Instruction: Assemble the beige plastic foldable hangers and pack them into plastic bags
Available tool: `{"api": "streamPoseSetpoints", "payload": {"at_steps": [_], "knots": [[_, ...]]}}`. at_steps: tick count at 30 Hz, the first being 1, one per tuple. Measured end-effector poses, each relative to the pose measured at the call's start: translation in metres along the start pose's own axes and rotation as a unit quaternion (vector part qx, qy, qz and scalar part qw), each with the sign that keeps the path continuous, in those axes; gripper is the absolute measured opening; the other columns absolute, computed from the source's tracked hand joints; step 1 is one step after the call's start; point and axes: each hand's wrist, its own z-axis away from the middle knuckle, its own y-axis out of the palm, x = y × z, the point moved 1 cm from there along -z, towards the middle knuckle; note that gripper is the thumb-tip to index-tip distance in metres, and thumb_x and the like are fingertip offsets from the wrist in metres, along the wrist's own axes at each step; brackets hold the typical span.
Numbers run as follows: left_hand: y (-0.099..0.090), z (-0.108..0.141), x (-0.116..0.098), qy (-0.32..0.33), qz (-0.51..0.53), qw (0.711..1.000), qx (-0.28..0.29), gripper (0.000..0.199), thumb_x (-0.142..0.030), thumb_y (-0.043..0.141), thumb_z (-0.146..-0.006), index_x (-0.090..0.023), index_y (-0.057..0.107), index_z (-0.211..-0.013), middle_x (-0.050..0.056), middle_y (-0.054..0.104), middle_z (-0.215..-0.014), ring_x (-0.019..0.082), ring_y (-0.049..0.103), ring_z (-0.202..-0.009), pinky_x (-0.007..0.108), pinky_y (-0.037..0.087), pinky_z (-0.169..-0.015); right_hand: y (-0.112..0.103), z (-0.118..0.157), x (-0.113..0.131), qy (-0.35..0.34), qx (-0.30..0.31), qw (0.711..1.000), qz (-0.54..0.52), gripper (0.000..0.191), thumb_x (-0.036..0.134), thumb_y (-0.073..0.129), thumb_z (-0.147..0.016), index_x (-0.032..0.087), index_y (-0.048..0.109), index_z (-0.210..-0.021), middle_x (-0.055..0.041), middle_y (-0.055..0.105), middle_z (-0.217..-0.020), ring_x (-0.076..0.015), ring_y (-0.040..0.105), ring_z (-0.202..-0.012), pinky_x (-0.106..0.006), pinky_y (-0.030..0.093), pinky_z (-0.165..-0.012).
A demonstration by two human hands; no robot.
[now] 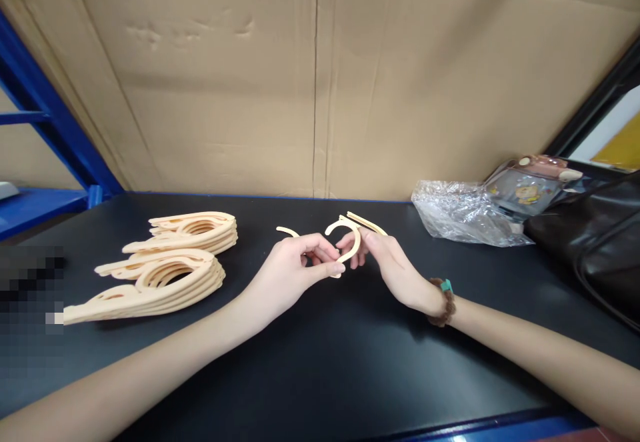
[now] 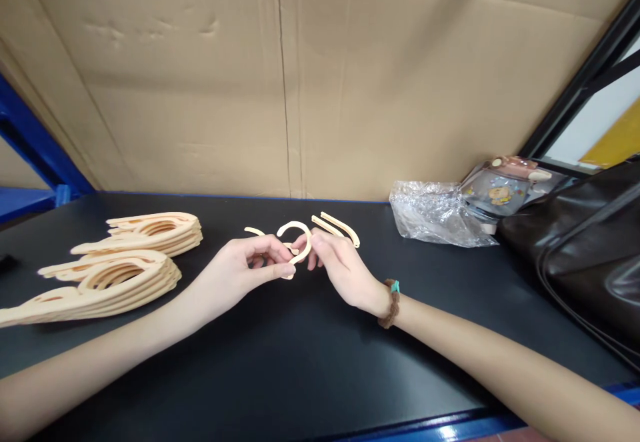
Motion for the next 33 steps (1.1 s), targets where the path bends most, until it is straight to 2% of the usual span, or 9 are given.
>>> {"api": "streamPoseSetpoints", "payload": {"at_steps": [3, 5, 7, 9, 10, 12, 16, 23, 33], "knots": [[-0.001, 0.000, 0.004, 0.018, -0.056, 0.998, 0.021, 0.013, -0.032, 0.064, -0.082, -0.019, 0.065, -0.079, -0.003, 0.067, -0.074, 0.013, 0.056, -0.064, 0.024, 0.044, -0.061, 0.004, -0.001, 0.000, 0.026, 0.030, 0.999, -0.013, 0.023, 0.037, 0.046, -0.096, 0.019, 0.058, -0.087, 0.0007, 0.057, -0.078, -0.0110, 0.054, -0.067, -0.025, 0.044, -0.065], [-0.005, -0.001, 0.006, 0.056, -0.159, 0.985, 0.023, 0.017, -0.035, 0.056, -0.089, -0.020, 0.064, -0.088, 0.000, 0.068, -0.084, 0.016, 0.059, -0.075, 0.028, 0.046, -0.067, 0.004, -0.003, -0.004, 0.043, 0.008, 0.998, -0.041, 0.022, 0.037, 0.047, -0.095, 0.019, 0.053, -0.083, 0.0010, 0.058, -0.077, -0.0101, 0.054, -0.064, -0.024, 0.045, -0.063], [-0.012, -0.003, 0.009, 0.108, -0.313, 0.943, 0.004, 0.017, -0.031, 0.051, -0.093, -0.018, 0.061, -0.099, 0.004, 0.066, -0.097, 0.021, 0.058, -0.088, 0.033, 0.046, -0.076, 0.001, -0.007, -0.011, 0.070, -0.029, 0.994, -0.076, 0.023, 0.039, 0.047, -0.095, 0.019, 0.052, -0.084, 0.0008, 0.060, -0.076, -0.0100, 0.054, -0.061, -0.024, 0.045, -0.060], [-0.019, -0.006, 0.012, 0.152, -0.445, 0.882, -0.001, 0.019, -0.024, 0.049, -0.093, -0.015, 0.059, -0.107, 0.008, 0.063, -0.105, 0.024, 0.055, -0.096, 0.037, 0.044, -0.083, -0.003, -0.011, -0.020, 0.103, -0.058, 0.988, -0.104, 0.026, 0.044, 0.050, -0.091, 0.019, 0.052, -0.086, 0.0007, 0.061, -0.073, -0.0101, 0.054, -0.057, -0.024, 0.043, -0.055], [-0.023, -0.007, 0.014, 0.164, -0.485, 0.859, 0.008, 0.021, -0.022, 0.049, -0.094, -0.014, 0.058, -0.111, 0.009, 0.062, -0.108, 0.024, 0.055, -0.098, 0.037, 0.043, -0.084, -0.005, -0.012, -0.024, 0.116, -0.067, 0.985, -0.113, 0.028, 0.046, 0.052, -0.089, 0.018, 0.052, -0.086, 0.0007, 0.061, -0.072, -0.0100, 0.054, -0.055, -0.024, 0.043, -0.053], [-0.028, -0.010, 0.019, 0.170, -0.520, 0.836, 0.035, 0.023, -0.021, 0.048, -0.095, -0.015, 0.058, -0.114, 0.009, 0.062, -0.109, 0.024, 0.055, -0.101, 0.035, 0.042, -0.085, -0.008, -0.015, -0.029, 0.138, -0.079, 0.979, -0.125, 0.032, 0.050, 0.055, -0.086, 0.017, 0.054, -0.087, 0.0007, 0.061, -0.069, -0.0098, 0.054, -0.054, -0.024, 0.041, -0.052], [-0.031, -0.014, 0.022, 0.169, -0.516, 0.837, 0.068, 0.022, -0.021, 0.042, -0.097, -0.017, 0.064, -0.097, 0.006, 0.064, -0.099, 0.021, 0.056, -0.097, 0.033, 0.039, -0.081, -0.008, -0.015, -0.030, 0.155, -0.076, 0.976, -0.132, 0.036, 0.052, 0.056, -0.084, 0.016, 0.056, -0.088, 0.0007, 0.061, -0.069, -0.0092, 0.054, -0.053, -0.023, 0.041, -0.051], [-0.026, -0.014, 0.023, 0.175, -0.502, 0.846, 0.052, 0.023, -0.021, 0.039, -0.097, -0.015, 0.059, -0.088, 0.005, 0.062, -0.088, 0.019, 0.056, -0.086, 0.033, 0.038, -0.079, -0.005, -0.013, -0.026, 0.157, -0.068, 0.978, -0.122, 0.034, 0.051, 0.055, -0.084, 0.017, 0.056, -0.086, 0.0004, 0.061, -0.070, -0.0097, 0.055, -0.055, -0.023, 0.042, -0.052], [-0.028, -0.011, 0.015, 0.228, -0.467, 0.854, -0.009, 0.011, -0.021, 0.044, -0.092, -0.017, 0.052, -0.085, 0.007, 0.061, -0.102, 0.021, 0.056, -0.097, 0.036, 0.039, -0.089, -0.006, -0.014, -0.027, 0.185, -0.074, 0.971, -0.134, 0.035, 0.052, 0.053, -0.084, 0.017, 0.053, -0.083, -0.0004, 0.062, -0.070, -0.0102, 0.055, -0.056, -0.023, 0.042, -0.053]]}}
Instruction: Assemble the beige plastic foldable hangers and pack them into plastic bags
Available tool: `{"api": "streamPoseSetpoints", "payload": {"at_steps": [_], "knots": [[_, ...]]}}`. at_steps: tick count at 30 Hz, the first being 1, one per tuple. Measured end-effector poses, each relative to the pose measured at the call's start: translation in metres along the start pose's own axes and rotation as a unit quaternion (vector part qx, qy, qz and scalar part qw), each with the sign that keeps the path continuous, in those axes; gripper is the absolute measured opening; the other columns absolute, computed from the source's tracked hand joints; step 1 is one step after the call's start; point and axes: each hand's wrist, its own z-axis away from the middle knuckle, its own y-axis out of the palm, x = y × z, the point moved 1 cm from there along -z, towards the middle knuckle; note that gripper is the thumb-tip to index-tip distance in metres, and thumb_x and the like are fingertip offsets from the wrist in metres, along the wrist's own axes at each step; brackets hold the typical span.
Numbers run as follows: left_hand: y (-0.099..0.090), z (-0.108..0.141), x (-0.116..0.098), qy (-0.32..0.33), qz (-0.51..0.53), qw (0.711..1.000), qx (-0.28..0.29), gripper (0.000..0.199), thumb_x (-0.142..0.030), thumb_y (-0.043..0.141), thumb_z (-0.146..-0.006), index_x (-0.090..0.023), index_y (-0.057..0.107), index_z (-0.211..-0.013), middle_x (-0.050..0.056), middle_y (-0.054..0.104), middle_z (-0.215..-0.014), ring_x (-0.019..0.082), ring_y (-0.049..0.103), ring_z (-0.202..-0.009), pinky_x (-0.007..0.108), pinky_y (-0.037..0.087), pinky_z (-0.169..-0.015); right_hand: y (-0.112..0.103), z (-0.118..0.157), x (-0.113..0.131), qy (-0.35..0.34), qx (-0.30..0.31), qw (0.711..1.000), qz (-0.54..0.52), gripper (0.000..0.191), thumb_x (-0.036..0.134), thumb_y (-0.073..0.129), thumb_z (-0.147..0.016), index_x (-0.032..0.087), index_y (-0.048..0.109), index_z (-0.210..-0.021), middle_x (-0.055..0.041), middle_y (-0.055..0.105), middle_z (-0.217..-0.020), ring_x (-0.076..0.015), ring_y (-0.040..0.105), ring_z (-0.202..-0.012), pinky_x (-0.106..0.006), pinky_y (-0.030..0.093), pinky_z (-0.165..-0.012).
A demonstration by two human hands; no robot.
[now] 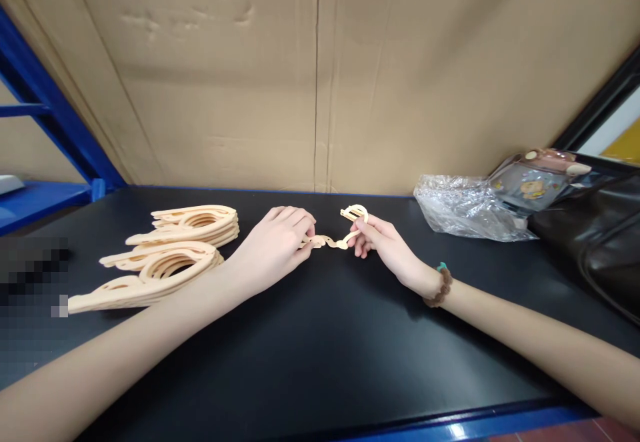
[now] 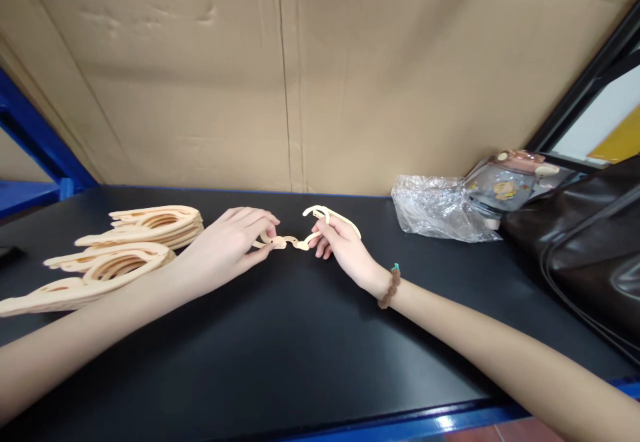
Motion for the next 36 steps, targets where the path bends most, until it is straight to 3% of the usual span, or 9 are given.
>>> {"api": "streamPoseSetpoints", "payload": {"at_steps": [5, 11, 15, 19, 22, 28, 36], "knots": [[0.003, 0.000, 0.001, -0.028, -0.025, 0.999, -0.009, 0.015, -0.024, 0.042, -0.093, -0.017, 0.054, -0.085, 0.005, 0.062, -0.091, 0.021, 0.056, -0.087, 0.037, 0.039, -0.086, -0.002, 0.000, 0.001, -0.001, -0.015, 1.000, -0.002, 0.034, 0.051, 0.052, -0.085, 0.018, 0.053, -0.080, -0.0004, 0.062, -0.068, -0.0104, 0.055, -0.054, -0.023, 0.042, -0.052], [0.017, 0.003, 0.010, -0.057, -0.029, 0.997, 0.032, 0.016, -0.024, 0.042, -0.095, -0.016, 0.054, -0.089, 0.005, 0.061, -0.092, 0.023, 0.054, -0.088, 0.037, 0.039, -0.082, -0.003, 0.002, 0.004, -0.051, -0.051, 0.997, 0.009, 0.033, 0.049, 0.048, -0.088, 0.018, 0.053, -0.077, -0.0003, 0.061, -0.066, -0.0107, 0.054, -0.053, -0.024, 0.043, -0.053], [0.019, 0.004, 0.009, -0.071, -0.031, 0.996, 0.045, 0.015, -0.022, 0.040, -0.096, -0.016, 0.053, -0.092, 0.006, 0.061, -0.094, 0.023, 0.054, -0.090, 0.037, 0.039, -0.082, -0.008, 0.000, 0.002, -0.122, -0.141, 0.980, 0.064, 0.029, 0.043, 0.044, -0.092, 0.019, 0.054, -0.079, -0.0019, 0.063, -0.072, -0.0142, 0.060, -0.069, -0.029, 0.049, -0.072], [0.014, 0.004, 0.003, -0.085, -0.039, 0.996, 0.016, 0.020, -0.023, 0.038, -0.097, -0.014, 0.049, -0.111, 0.010, 0.058, -0.111, 0.025, 0.054, -0.098, 0.039, 0.041, -0.085, -0.012, -0.007, -0.007, -0.118, -0.114, 0.978, 0.128, 0.026, 0.041, 0.045, -0.092, 0.019, 0.055, -0.082, -0.0049, 0.067, -0.081, -0.0172, 0.064, -0.080, -0.034, 0.049, -0.083], [0.012, 0.004, -0.003, -0.078, -0.019, 0.997, 0.012, 0.022, -0.021, 0.038, -0.096, -0.015, 0.048, -0.115, 0.010, 0.057, -0.116, 0.025, 0.053, -0.104, 0.039, 0.041, -0.088, -0.015, -0.008, -0.010, -0.096, -0.095, 0.979, 0.151, 0.024, 0.038, 0.049, -0.091, 0.017, 0.057, -0.083, -0.0066, 0.069, -0.083, -0.0172, 0.065, -0.073, -0.033, 0.050, -0.076], [0.017, 0.005, -0.007, -0.038, -0.008, 0.999, 0.034, 0.016, -0.012, 0.045, -0.092, -0.016, 0.058, -0.102, 0.009, 0.057, -0.117, 0.025, 0.051, -0.108, 0.041, 0.043, -0.090, -0.010, 0.006, 0.002, -0.101, -0.113, 0.959, 0.240, 0.025, 0.039, 0.044, -0.095, 0.020, 0.060, -0.092, -0.0024, 0.069, -0.084, -0.0133, 0.059, -0.062, -0.027, 0.045, -0.061], [0.015, 0.005, -0.007, -0.004, 0.004, 1.000, 0.011, 0.019, -0.016, 0.050, -0.091, -0.014, 0.060, -0.107, 0.011, 0.057, -0.121, 0.027, 0.048, -0.116, 0.044, 0.040, -0.098, -0.003, 0.008, 0.007, -0.116, -0.135, 0.976, 0.128, 0.029, 0.043, 0.045, -0.094, 0.017, 0.058, -0.089, -0.0009, 0.064, -0.075, -0.0065, 0.046, -0.046, -0.020, 0.040, -0.047]]}}
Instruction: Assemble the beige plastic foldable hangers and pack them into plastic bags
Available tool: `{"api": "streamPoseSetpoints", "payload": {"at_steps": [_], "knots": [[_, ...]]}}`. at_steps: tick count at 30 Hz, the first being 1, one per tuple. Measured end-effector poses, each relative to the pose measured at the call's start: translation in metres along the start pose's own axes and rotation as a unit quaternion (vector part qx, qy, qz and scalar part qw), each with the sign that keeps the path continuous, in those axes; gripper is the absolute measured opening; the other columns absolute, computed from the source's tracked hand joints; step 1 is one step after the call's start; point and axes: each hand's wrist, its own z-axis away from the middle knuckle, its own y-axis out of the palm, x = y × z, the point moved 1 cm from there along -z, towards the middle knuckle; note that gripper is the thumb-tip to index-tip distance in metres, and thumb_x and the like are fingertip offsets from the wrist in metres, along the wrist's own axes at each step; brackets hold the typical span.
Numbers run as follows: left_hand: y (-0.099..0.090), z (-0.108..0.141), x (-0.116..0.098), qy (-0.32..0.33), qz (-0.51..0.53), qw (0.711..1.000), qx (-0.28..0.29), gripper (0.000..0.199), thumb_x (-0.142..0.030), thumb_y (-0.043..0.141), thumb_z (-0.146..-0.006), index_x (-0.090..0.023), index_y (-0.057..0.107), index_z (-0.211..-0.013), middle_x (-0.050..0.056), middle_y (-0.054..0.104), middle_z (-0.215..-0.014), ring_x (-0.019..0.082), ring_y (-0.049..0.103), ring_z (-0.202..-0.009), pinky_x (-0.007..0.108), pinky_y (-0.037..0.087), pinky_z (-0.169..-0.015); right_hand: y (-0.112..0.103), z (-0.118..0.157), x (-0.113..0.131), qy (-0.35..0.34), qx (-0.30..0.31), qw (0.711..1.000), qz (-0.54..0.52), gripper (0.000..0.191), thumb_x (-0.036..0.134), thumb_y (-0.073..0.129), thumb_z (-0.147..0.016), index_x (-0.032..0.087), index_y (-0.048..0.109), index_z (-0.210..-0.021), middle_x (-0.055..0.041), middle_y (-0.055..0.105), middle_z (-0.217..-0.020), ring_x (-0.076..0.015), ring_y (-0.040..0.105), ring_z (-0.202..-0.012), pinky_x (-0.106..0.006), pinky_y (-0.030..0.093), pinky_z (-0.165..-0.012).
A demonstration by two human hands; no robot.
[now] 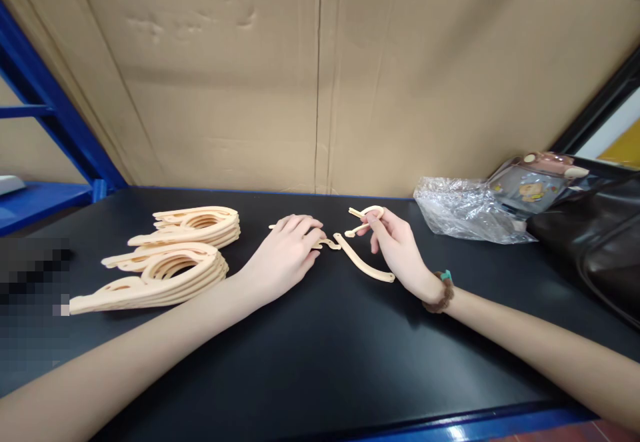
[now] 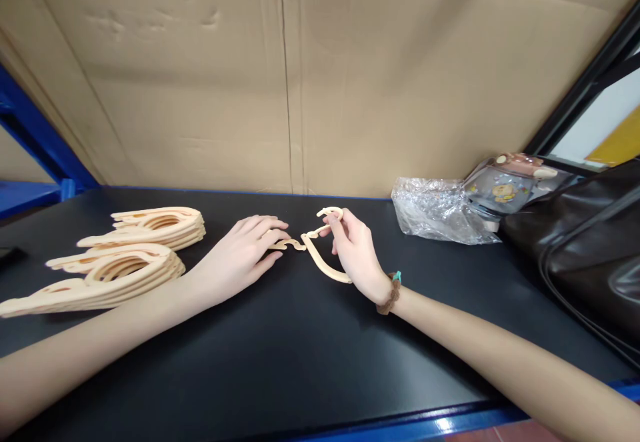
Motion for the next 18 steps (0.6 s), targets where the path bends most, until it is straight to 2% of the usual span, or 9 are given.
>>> {"api": "streamPoseSetpoints", "payload": {"at_steps": [4, 9, 13, 16, 18], "knots": [[0.000, 0.000, -0.011, 0.071, 0.035, 0.996, 0.033, 0.032, -0.023, 0.048, -0.095, -0.017, 0.052, -0.126, 0.008, 0.053, -0.133, 0.025, 0.039, -0.130, 0.045, 0.029, -0.109, -0.001, -0.005, -0.002, 0.016, -0.013, 0.997, -0.072, 0.029, 0.046, 0.049, -0.090, 0.017, 0.056, -0.089, -0.0005, 0.061, -0.072, -0.0069, 0.043, -0.045, -0.018, 0.033, -0.036], [-0.001, 0.000, -0.035, 0.131, 0.122, 0.980, 0.083, 0.039, -0.033, 0.040, -0.099, -0.021, 0.044, -0.135, 0.006, 0.049, -0.140, 0.022, 0.042, -0.129, 0.040, 0.030, -0.110, -0.004, -0.010, -0.009, 0.052, -0.035, 0.988, -0.138, 0.030, 0.046, 0.056, -0.083, 0.018, 0.053, -0.094, 0.0004, 0.060, -0.070, -0.0097, 0.050, -0.054, -0.018, 0.038, -0.040], [-0.009, 0.001, -0.050, 0.153, 0.140, 0.974, 0.086, 0.037, -0.031, 0.043, -0.097, -0.020, 0.048, -0.132, 0.007, 0.057, -0.127, 0.021, 0.054, -0.112, 0.036, 0.041, -0.098, -0.004, -0.011, -0.014, 0.067, -0.031, 0.986, -0.148, 0.032, 0.046, 0.059, -0.080, 0.019, 0.051, -0.096, 0.0018, 0.058, -0.069, -0.0099, 0.051, -0.054, -0.019, 0.039, -0.041], [-0.016, 0.003, -0.056, 0.165, 0.103, 0.978, 0.073, 0.040, -0.043, 0.049, -0.093, -0.017, 0.055, -0.124, 0.009, 0.061, -0.108, 0.025, 0.057, -0.096, 0.040, 0.044, -0.087, -0.002, -0.011, -0.013, 0.075, -0.012, 0.986, -0.148, 0.034, 0.046, 0.061, -0.077, 0.019, 0.052, -0.097, 0.0022, 0.058, -0.069, -0.0099, 0.050, -0.053, -0.020, 0.039, -0.042], [-0.019, 0.003, -0.060, 0.171, 0.095, 0.979, 0.064, 0.043, -0.049, 0.051, -0.090, -0.016, 0.058, -0.118, 0.009, 0.060, -0.104, 0.025, 0.056, -0.092, 0.040, 0.044, -0.085, -0.001, -0.011, -0.012, 0.079, 0.005, 0.986, -0.146, 0.035, 0.046, 0.063, -0.076, 0.019, 0.053, -0.097, 0.0028, 0.057, -0.067, -0.0097, 0.049, -0.052, -0.020, 0.038, -0.042]]}}
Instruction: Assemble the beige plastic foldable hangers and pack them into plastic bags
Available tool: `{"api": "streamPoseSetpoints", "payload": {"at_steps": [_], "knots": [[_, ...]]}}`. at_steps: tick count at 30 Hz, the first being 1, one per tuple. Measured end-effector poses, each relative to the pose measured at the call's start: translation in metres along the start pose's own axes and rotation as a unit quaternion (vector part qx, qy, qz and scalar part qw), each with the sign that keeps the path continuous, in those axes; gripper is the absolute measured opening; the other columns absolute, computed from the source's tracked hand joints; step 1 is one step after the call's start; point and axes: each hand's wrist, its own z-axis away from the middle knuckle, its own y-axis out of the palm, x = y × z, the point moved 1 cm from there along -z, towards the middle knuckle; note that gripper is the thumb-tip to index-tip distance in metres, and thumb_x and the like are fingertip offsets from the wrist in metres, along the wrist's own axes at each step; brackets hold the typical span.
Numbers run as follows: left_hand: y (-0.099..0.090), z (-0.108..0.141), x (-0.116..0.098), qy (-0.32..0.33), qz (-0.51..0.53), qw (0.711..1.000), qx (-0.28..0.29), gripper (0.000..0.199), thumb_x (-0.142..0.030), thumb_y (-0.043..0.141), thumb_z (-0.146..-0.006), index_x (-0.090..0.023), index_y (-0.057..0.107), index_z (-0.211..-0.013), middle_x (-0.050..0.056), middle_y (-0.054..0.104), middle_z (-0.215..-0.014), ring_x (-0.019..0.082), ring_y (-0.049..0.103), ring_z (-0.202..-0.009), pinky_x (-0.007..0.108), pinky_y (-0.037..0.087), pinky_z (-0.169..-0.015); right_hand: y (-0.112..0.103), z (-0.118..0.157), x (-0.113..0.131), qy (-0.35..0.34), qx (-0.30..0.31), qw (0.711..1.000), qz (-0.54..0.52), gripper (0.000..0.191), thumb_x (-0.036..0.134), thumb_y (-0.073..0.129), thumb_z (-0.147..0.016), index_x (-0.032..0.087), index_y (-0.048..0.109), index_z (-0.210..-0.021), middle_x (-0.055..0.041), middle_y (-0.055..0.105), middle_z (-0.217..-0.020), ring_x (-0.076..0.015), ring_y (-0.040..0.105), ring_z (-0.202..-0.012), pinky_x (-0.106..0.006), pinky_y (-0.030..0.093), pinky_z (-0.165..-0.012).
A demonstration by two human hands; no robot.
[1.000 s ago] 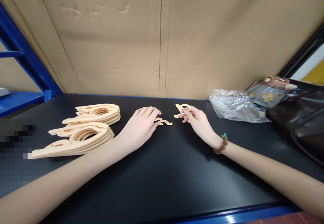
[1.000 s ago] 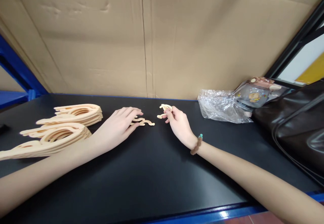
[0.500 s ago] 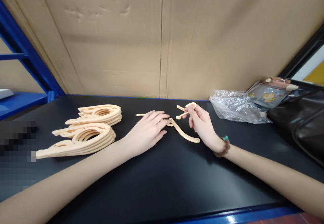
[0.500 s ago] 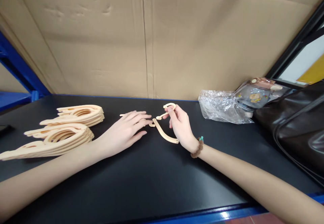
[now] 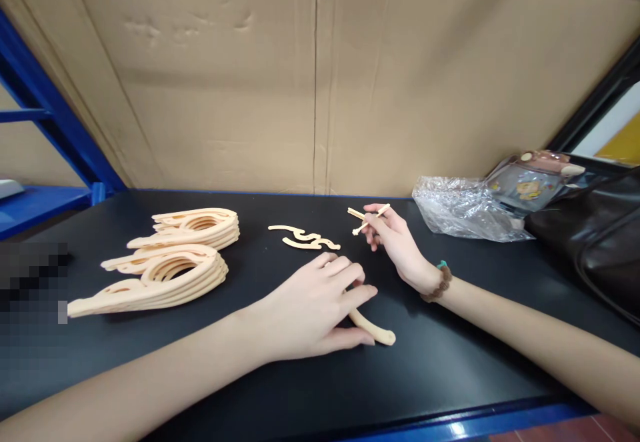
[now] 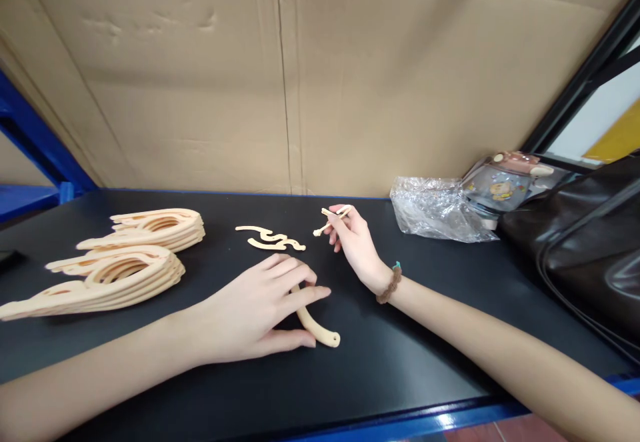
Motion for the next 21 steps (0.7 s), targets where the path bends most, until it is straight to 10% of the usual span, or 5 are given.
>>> {"api": "streamPoseSetpoints", "payload": {"at_steps": [6, 17, 21], "knots": [[0.002, -0.001, -0.010, 0.058, 0.017, 0.998, 0.028, 0.012, -0.020, 0.046, -0.095, -0.016, 0.057, -0.093, 0.004, 0.060, -0.095, 0.017, 0.056, -0.087, 0.030, 0.044, -0.079, 0.002, 0.002, 0.002, 0.020, 0.047, 0.999, 0.010, 0.036, 0.046, 0.062, -0.078, 0.018, 0.055, -0.099, 0.0030, 0.055, -0.065, -0.0098, 0.047, -0.052, -0.022, 0.037, -0.044], [0.001, 0.004, 0.028, -0.254, 0.073, 0.964, 0.021, 0.010, -0.020, 0.037, -0.090, -0.021, 0.039, -0.080, -0.004, 0.051, -0.067, 0.014, 0.050, -0.056, 0.026, 0.035, -0.054, 0.005, 0.006, 0.006, 0.049, 0.110, 0.993, 0.017, 0.036, 0.041, 0.056, -0.081, 0.017, 0.053, -0.108, 0.0036, 0.054, -0.065, -0.0103, 0.047, -0.052, -0.025, 0.039, -0.050], [0.003, 0.005, 0.030, -0.277, 0.088, 0.956, 0.023, 0.011, -0.030, 0.032, -0.095, -0.022, 0.037, -0.089, -0.005, 0.049, -0.059, 0.017, 0.052, -0.052, 0.026, 0.032, -0.051, 0.006, 0.008, 0.008, 0.052, 0.128, 0.990, 0.018, 0.036, 0.040, 0.055, -0.082, 0.018, 0.051, -0.111, 0.0038, 0.054, -0.065, -0.0105, 0.046, -0.052, -0.025, 0.039, -0.051]]}}
